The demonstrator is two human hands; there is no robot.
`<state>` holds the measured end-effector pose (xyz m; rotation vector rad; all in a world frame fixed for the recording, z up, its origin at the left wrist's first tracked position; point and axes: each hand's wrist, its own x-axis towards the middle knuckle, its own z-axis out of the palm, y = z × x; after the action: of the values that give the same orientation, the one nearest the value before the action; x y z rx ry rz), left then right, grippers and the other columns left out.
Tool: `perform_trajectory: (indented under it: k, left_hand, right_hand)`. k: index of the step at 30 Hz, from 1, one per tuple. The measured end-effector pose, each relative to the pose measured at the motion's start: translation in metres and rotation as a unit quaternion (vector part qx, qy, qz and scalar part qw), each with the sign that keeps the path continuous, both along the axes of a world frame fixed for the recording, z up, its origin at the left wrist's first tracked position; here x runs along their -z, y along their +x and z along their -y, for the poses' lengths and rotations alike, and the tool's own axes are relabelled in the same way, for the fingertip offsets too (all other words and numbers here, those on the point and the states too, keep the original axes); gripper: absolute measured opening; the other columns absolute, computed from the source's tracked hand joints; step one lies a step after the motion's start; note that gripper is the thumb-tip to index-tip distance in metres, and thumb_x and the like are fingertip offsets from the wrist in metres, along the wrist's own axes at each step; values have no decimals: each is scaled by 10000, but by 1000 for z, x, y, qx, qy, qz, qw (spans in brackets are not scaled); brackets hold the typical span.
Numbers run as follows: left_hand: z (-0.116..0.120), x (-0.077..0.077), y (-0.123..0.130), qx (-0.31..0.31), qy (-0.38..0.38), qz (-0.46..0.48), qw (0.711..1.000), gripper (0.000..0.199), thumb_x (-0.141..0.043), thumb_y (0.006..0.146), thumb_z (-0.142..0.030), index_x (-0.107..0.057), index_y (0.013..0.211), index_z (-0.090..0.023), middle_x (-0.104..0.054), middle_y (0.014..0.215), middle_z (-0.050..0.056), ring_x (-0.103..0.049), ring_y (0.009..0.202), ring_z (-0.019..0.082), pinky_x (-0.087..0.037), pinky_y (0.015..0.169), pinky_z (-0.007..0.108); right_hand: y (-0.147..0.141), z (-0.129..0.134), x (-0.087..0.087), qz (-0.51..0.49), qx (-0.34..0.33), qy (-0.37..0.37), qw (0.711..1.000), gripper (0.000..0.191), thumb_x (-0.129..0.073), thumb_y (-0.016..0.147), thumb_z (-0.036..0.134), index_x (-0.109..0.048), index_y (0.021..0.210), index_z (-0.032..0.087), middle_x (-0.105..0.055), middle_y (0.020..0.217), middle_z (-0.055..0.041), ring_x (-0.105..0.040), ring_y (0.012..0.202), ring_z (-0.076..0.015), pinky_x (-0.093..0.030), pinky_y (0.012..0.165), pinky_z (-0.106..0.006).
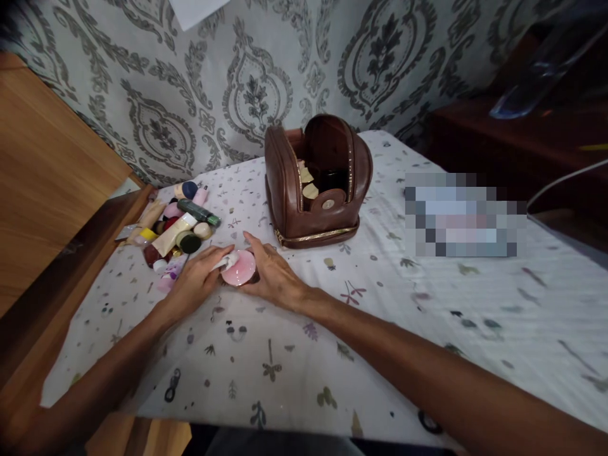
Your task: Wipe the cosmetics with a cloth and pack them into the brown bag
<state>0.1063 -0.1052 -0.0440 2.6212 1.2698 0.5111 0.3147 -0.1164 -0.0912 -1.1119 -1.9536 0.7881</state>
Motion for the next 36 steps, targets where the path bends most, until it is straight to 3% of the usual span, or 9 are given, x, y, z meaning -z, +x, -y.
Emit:
perform_trajectory:
  k: [4,8,12,15,18,24,28,32,36]
  left_hand:
    - [12,9,-12,-25,-26,68,997,393,-421,932,-146,-547,1305,-157,-635,1303,123,-589,1195,248,-458,1027,423]
    - [19,5,-11,-70,-86,119,987,346,-471,913,-192,-547,1250,-168,-690,1176,86,-641,1054,232,-483,937,369]
    - [21,-7,-9,-86,-117,180,973,233,-491,874,-200,-570,1092,-182,-676,978,23,-621,912,195,-473,814,300]
    - [22,-17,-8,-95,-103,210,968,81,-481,861,-209,-555,887,-189,-590,781,-22,-546,746,156,-430,680,254]
    - [22,-22,-5,-93,-91,209,969,92,-463,857,-198,-545,817,-189,-538,708,-35,-496,678,143,-398,625,245]
    - [23,-22,4,-60,-74,211,973,269,-423,834,-112,-631,991,-177,-677,955,33,-613,894,191,-467,825,311]
    - [21,-19,9,-46,-52,216,974,336,-419,818,-77,-656,1034,-179,-695,1001,47,-627,948,207,-478,862,327]
    - [19,-18,10,-43,-43,216,975,383,-420,808,-52,-662,1081,-168,-703,998,53,-642,936,207,-500,854,326]
    - [26,-18,9,-3,-4,200,980,450,-429,834,-35,-636,1205,-186,-696,1156,73,-626,1082,226,-497,950,375]
  right_hand:
    - [-2,0,-2,36,0,53,998,804,-777,711,311,-431,1431,218,-548,1312,-140,-498,1242,-339,-417,1053,-535]
    - [-3,2,-7,63,2,50,997,663,-768,732,328,-544,1341,190,-577,1175,-139,-529,1136,-338,-469,992,-535]
    - [1,4,-9,8,-3,6,1000,750,-753,759,454,-479,1425,244,-569,1248,-123,-512,1222,-341,-433,1043,-562]
    - [3,5,-9,-96,-39,-66,992,800,-711,805,500,-384,1494,257,-567,1292,-113,-559,1198,-287,-455,1045,-506]
    - [3,5,-8,-167,-76,-117,976,868,-740,784,477,-337,1519,255,-565,1248,-102,-591,1135,-247,-486,1023,-462]
    - [1,7,-11,-111,-90,-45,989,781,-756,764,415,-433,1465,291,-518,1140,-75,-568,1081,-242,-514,969,-461]
    - [3,7,-18,-46,-74,-3,996,692,-736,772,424,-501,1399,249,-522,1047,-66,-555,1001,-252,-496,927,-460]
    - [5,7,-22,-22,-71,-13,997,584,-702,795,443,-553,1317,228,-503,989,-59,-534,925,-241,-492,850,-424]
    - [6,5,-22,-40,-72,-35,996,528,-685,811,458,-575,1262,205,-514,953,-55,-527,873,-224,-481,803,-385]
